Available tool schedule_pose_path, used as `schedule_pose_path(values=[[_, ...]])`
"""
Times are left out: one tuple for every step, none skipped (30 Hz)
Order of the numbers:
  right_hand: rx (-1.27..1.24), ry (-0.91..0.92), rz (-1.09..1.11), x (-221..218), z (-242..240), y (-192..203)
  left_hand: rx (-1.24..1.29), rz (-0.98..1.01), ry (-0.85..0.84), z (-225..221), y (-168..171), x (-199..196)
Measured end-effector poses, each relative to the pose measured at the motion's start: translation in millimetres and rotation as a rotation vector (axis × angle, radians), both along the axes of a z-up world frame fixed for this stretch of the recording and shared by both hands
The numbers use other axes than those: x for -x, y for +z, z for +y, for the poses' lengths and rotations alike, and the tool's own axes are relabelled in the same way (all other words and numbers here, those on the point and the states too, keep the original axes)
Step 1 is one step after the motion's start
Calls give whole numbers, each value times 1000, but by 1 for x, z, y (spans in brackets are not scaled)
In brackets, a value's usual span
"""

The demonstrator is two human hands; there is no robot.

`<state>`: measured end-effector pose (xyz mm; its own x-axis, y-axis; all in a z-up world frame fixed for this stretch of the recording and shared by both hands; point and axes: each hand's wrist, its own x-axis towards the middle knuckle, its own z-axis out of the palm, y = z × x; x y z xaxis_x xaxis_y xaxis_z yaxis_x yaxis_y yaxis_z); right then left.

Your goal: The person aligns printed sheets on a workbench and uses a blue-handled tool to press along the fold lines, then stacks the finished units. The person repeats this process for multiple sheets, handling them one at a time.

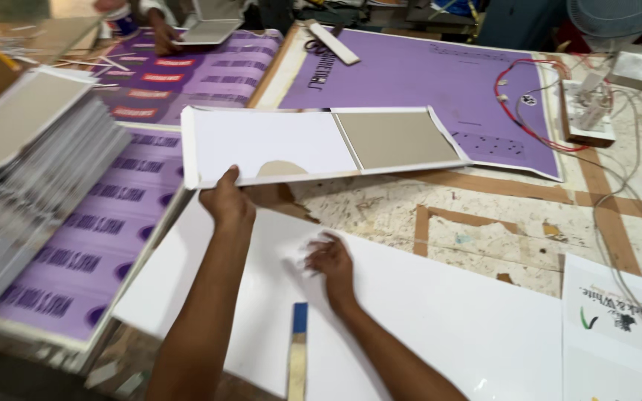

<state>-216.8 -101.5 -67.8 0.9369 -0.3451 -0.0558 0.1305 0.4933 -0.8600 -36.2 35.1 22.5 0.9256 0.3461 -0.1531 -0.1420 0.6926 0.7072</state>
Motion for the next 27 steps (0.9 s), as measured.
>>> schedule_pose_path(values=[[-334,-8,1,-3,-5,1,9,16,13,21,7,20],[-516,-42,4,-7,-11,1,3,39,-1,42,14,40],[-614,-104,2,-8,-23,3,4,63,-13,63,18,61],[-705,-178,-6,-8,-36,5,6,88,-24,84,21,81],[-758,-250,-14,-8,-53,8,-5,99,-46,103,23,99],[-753,-293,-17,-8,-67,12,-15,110,-67,123,24,115],[-732,-334,-19,-4,-80,15,-23,129,-89,139,21,133],[-637,-325,-22,2,-90,18,-39,166,-84,152,16,148],[-544,-322,-27,9,-96,20,-55,205,-86,163,11,160],[-454,-347,-12,19,-99,21,-71,243,-89,173,5,172],[-355,-383,-11,34,-109,27,-34,225,-119,177,-1,179],[-255,-419,-10,51,-116,32,4,206,-148,182,-7,186],[-235,-438,19,72,-119,36,43,196,-172,186,-16,196],[-214,-457,48,94,-121,40,48,185,-191,188,-23,205],[-207,-490,84,124,-119,41,38,181,-221,190,-28,213],[-192,-485,89,158,-119,45,29,176,-251,190,-31,222],[-174,-483,89,193,-119,49,30,201,-260,185,-32,232],[-160,-483,85,230,-120,54,30,226,-269,179,-33,244],[-144,-479,80,264,-119,59,33,251,-276,172,-33,255],[-105,-551,127,296,-118,62,14,286,-333,163,-31,266],[-63,-611,174,325,-120,67,-1,321,-379,151,-30,280],[7,-654,156,347,-122,69,-16,355,-425,137,-29,292],[79,-687,144,366,-126,69,-147,183,-598,124,-29,304],[67,-705,184,380,-130,66,-276,2,-762,110,-29,315],[51,-722,222,390,-137,62,-613,-105,-903,99,-29,322],[35,-739,261,398,-145,57,-955,-214,-1031,87,-31,329],[44,-764,258,405,-149,46,-1269,-264,-1047,75,-33,334]])
